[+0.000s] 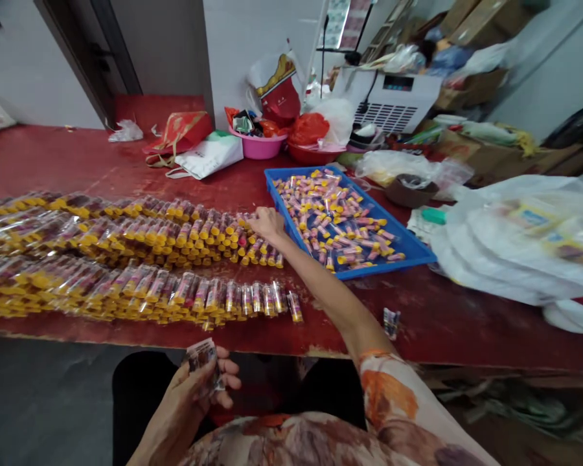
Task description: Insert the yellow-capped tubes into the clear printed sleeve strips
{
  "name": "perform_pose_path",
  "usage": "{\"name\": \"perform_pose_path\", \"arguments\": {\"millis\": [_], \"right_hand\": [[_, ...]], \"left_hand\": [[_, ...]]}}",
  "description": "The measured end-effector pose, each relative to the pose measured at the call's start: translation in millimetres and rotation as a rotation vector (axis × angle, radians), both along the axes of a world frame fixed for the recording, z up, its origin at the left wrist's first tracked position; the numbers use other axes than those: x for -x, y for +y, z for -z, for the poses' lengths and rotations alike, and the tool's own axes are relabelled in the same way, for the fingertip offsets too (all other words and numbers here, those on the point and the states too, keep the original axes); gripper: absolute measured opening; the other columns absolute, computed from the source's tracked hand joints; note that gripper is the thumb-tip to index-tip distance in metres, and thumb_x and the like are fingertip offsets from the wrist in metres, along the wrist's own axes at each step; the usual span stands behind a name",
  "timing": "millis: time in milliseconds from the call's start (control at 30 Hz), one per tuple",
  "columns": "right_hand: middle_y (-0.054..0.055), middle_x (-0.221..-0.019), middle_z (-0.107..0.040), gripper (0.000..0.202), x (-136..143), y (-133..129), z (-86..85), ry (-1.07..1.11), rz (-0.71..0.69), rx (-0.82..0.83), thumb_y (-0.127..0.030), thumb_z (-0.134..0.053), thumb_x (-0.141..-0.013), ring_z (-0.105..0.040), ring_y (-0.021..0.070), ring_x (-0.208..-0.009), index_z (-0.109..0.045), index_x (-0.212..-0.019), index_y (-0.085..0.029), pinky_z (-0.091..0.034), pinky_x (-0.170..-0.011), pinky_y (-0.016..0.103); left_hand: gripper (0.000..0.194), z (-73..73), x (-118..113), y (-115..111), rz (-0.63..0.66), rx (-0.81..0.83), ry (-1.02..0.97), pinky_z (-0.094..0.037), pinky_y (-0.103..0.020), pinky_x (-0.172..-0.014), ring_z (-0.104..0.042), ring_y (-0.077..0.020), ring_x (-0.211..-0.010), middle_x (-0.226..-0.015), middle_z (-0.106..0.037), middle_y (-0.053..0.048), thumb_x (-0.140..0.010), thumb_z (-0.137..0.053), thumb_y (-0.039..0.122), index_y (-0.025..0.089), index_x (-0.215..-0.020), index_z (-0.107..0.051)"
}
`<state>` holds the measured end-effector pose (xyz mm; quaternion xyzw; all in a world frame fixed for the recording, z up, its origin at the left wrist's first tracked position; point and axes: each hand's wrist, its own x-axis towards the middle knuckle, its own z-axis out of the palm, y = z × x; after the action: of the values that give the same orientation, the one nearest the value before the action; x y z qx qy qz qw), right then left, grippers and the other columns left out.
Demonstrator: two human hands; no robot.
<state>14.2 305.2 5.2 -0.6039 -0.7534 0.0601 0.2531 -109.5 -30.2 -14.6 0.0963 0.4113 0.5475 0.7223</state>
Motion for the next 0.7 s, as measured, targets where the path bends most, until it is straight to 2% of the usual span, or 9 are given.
{"name": "perform_pose_path", "arguments": {"millis": [100, 167, 200, 267, 333, 433, 533, 600, 700], "right_hand": [[0.006, -0.106, -0.063, 0.026, -79, -14, -18.5, -0.173, 0.059, 0.111, -0.036, -0.056, -0.09, -0.059, 0.0199, -0.102, -0.062, -0.102, -0.014, -0.049, -0.089, 0.041], [0.008, -0.102, -0.064, 0.023, -134, -23, -27.6, -0.257, 0.096, 0.168, -0.034, -0.059, -0.088, -0.058, 0.0233, -0.105, -0.064, -0.093, -0.012, -0.046, -0.093, 0.044], [0.007, -0.102, -0.064, 0.023, -158, -27, -29.4, -0.29, 0.098, 0.205, -0.034, -0.06, -0.088, -0.059, 0.0216, -0.104, -0.064, -0.095, -0.012, -0.047, -0.092, 0.044], [0.006, -0.103, -0.064, 0.026, -194, -33, -27.0, -0.326, 0.095, 0.271, -0.036, -0.059, -0.088, -0.061, 0.0186, -0.098, -0.062, -0.099, -0.013, -0.049, -0.089, 0.041], [0.005, -0.103, -0.063, 0.027, -214, -36, -20.3, -0.321, 0.082, 0.302, -0.037, -0.058, -0.089, -0.061, 0.0164, -0.093, -0.061, -0.103, -0.014, -0.051, -0.085, 0.039], [0.008, -0.098, -0.065, 0.028, -223, -40, -13.5, -0.244, 0.052, 0.254, -0.036, -0.055, -0.09, -0.062, 0.0171, -0.094, -0.064, -0.09, -0.01, -0.049, -0.084, 0.035], [0.016, -0.094, -0.066, 0.028, -217, -54, -14.6, -0.085, 0.017, 0.119, -0.03, -0.055, -0.085, -0.059, 0.0285, -0.107, -0.064, -0.069, -0.009, -0.043, -0.084, 0.038], [0.016, -0.095, -0.065, 0.017, -205, -78, -14.9, 0.071, -0.024, 0.041, -0.029, -0.061, -0.08, -0.057, 0.0325, -0.109, -0.063, -0.074, -0.012, -0.042, -0.082, 0.042], [0.006, -0.083, -0.063, 0.022, -169, -143, -8.4, 0.416, -0.202, 0.082, -0.039, -0.05, -0.086, -0.064, 0.0195, -0.078, -0.059, -0.087, -0.02, -0.049, -0.067, 0.037]], "left_hand": [[0.03, -4.8, -5, 2, -0.027, 0.027, 0.049, -0.054, -0.025, -0.052, -0.068, -0.0204, -0.067, -0.079, -0.071, -0.012, -0.069, -0.078, 0.03, 0.01, -0.089, -0.067], [0.03, -6.4, -10, 4, -0.044, 0.06, 0.053, -0.057, -0.028, -0.058, -0.07, -0.0219, -0.07, -0.079, -0.072, -0.012, -0.068, -0.079, 0.029, 0.01, -0.088, -0.068], [0.03, -7.0, -12, 6, -0.048, 0.075, 0.05, -0.058, -0.03, -0.062, -0.07, -0.0233, -0.072, -0.081, -0.073, -0.012, -0.067, -0.079, 0.029, 0.01, -0.088, -0.068], [0.031, -8.4, -18, 9, -0.03, 0.08, 0.052, -0.059, -0.033, -0.066, -0.071, -0.0257, -0.076, -0.085, -0.073, -0.014, -0.067, -0.08, 0.029, 0.01, -0.088, -0.068], [0.032, -10.4, -23, 12, 0.008, 0.057, 0.077, -0.059, -0.033, -0.066, -0.071, -0.0252, -0.075, -0.085, -0.074, -0.015, -0.066, -0.081, 0.03, 0.009, -0.087, -0.069], [0.032, -13.2, -29, 13, 0.019, 0.028, 0.121, -0.059, -0.03, -0.062, -0.07, -0.0206, -0.066, -0.075, -0.073, -0.011, -0.061, -0.084, 0.03, 0.008, -0.079, -0.07], [0.031, -13.3, -33, 12, -0.042, 0.033, 0.146, -0.058, -0.028, -0.059, -0.067, -0.0171, -0.061, -0.067, -0.07, -0.005, -0.056, -0.087, 0.027, 0.009, -0.075, -0.07], [0.031, -11.3, -33, 12, -0.089, 0.05, 0.162, -0.057, -0.027, -0.057, -0.065, -0.0153, -0.059, -0.066, -0.069, -0.004, -0.054, -0.087, 0.026, 0.009, -0.075, -0.071], [0.033, -6.9, -33, 13, -0.163, 0.081, 0.178, -0.056, -0.026, -0.056, -0.064, -0.0143, -0.06, -0.071, -0.07, -0.004, -0.053, -0.088, 0.024, 0.009, -0.078, -0.071]]}}
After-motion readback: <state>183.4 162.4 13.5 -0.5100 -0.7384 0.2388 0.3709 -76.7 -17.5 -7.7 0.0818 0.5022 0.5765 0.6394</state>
